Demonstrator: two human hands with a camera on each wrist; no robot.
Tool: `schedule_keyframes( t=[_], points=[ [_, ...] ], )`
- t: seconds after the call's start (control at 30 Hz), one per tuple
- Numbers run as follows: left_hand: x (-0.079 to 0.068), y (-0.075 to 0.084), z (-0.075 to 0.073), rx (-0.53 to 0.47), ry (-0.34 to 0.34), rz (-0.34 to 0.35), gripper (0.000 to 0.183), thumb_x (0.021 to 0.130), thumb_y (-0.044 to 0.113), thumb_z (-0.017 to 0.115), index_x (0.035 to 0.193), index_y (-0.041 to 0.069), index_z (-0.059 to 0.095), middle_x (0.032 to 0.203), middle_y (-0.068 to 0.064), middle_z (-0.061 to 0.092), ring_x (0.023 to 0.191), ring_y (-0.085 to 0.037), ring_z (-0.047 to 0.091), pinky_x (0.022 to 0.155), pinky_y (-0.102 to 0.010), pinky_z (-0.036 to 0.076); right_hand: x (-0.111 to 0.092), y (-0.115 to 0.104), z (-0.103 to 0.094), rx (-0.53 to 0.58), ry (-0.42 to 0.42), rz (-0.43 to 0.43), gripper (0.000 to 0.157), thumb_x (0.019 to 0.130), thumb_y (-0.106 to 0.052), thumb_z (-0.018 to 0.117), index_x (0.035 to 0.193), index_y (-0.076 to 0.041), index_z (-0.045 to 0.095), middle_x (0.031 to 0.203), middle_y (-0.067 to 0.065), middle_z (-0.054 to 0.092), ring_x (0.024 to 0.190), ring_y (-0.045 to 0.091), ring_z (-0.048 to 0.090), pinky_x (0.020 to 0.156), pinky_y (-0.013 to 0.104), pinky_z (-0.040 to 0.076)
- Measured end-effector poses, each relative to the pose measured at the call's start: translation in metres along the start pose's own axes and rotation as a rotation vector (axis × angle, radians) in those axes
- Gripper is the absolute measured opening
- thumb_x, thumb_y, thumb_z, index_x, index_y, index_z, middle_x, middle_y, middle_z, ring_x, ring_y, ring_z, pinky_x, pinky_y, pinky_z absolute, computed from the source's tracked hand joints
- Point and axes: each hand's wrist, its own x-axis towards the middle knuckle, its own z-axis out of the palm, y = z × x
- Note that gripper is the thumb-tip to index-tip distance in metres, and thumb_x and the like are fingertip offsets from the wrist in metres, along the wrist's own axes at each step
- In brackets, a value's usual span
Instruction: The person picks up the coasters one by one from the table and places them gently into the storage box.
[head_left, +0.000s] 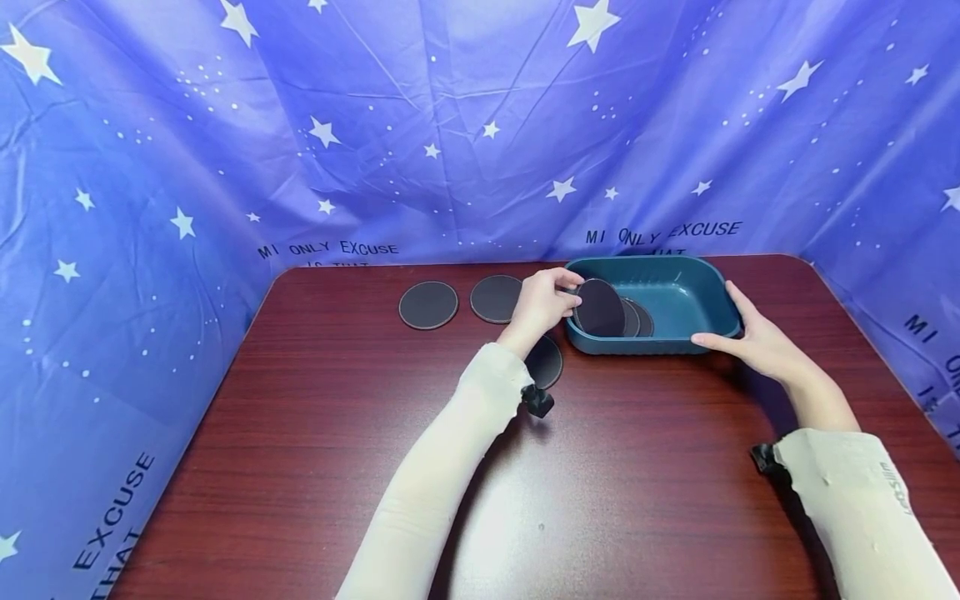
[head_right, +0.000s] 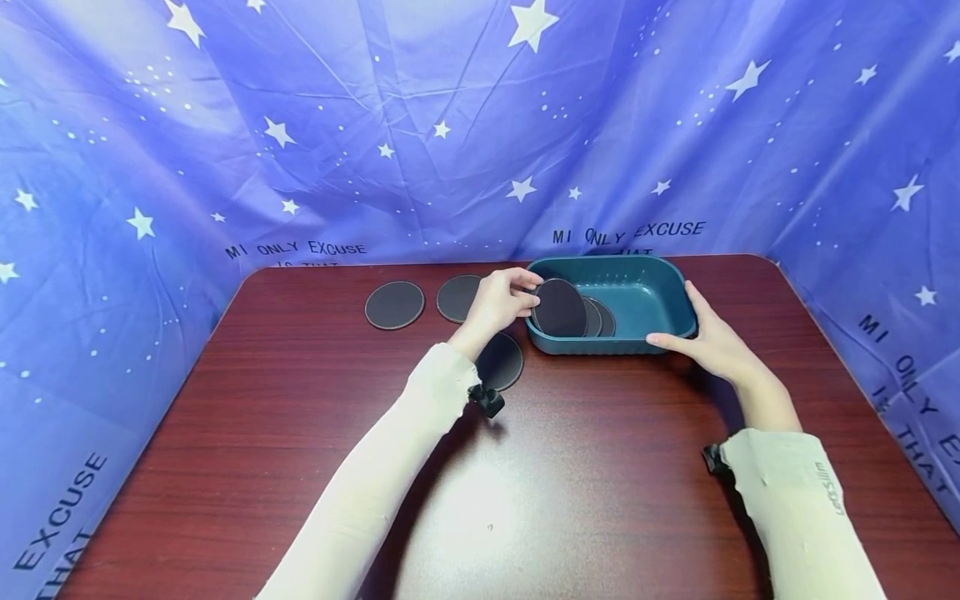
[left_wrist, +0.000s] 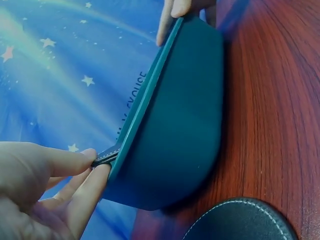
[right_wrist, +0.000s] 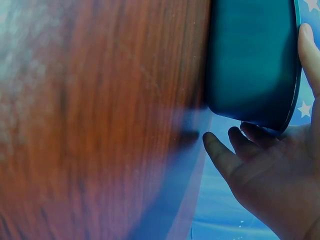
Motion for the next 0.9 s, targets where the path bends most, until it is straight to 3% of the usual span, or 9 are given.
schedule_keyframes(
  t=[0.13,0.23,0.53,0.77,0.9],
  points=[
    [-0.001,0.002,0.002,0.132,-0.009,0.031,0.029,0.089,0.006,0.073,0.118,0.012,0.07,0.113,-0.003,0.075,0.097,-0.013,0.073,0.073,-0.016,0.059,-0.001,0.0,0.0,-0.006,-0.008,0.009,0.109,0.095,-0.045,0.063,0.156,-0.017,-0.022,0.164,0.025,-0.017,0.148,0.056,-0.002,0.111,0.08,0.012],
    [-0.002,0.001,0.0,0.158,-0.024,0.062,0.031,0.092,0.008,0.071,0.122,0.011,0.069,0.116,-0.003,0.074,0.101,-0.013,0.072,0.076,-0.018,0.058,-0.002,-0.001,0.0,-0.007,-0.008,0.012,0.109,0.095,-0.046,0.063,0.156,-0.017,-0.022,0.164,0.025,-0.017,0.148,0.056,-0.002,0.111,0.08,0.012],
    [-0.001,-0.008,-0.023,-0.21,-0.037,0.084,0.035,0.09,-0.003,0.068,0.124,-0.003,0.065,0.12,-0.02,0.071,0.104,-0.03,0.072,0.076,-0.024,0.063,0.001,-0.001,-0.002,-0.008,-0.005,0.006,0.109,0.095,-0.046,0.063,0.156,-0.018,-0.023,0.164,0.024,-0.018,0.148,0.056,-0.004,0.111,0.08,0.012],
    [-0.003,-0.022,-0.049,-0.375,-0.029,0.059,0.04,0.091,-0.005,0.066,0.13,-0.003,0.06,0.125,-0.023,0.067,0.112,-0.036,0.068,0.087,-0.036,0.062,0.0,-0.002,-0.002,-0.011,-0.014,0.012,0.109,0.095,-0.047,0.062,0.156,-0.017,-0.023,0.163,0.024,-0.018,0.148,0.057,-0.003,0.11,0.08,0.012],
    [-0.005,-0.034,-0.063,-0.439,-0.005,0.061,0.039,0.091,-0.002,0.067,0.13,-0.002,0.061,0.125,-0.023,0.067,0.109,-0.029,0.07,0.089,-0.037,0.061,-0.001,-0.002,-0.001,-0.015,-0.02,0.02,0.109,0.095,-0.047,0.062,0.156,-0.017,-0.023,0.164,0.024,-0.018,0.147,0.057,-0.002,0.11,0.081,0.012]
  ],
)
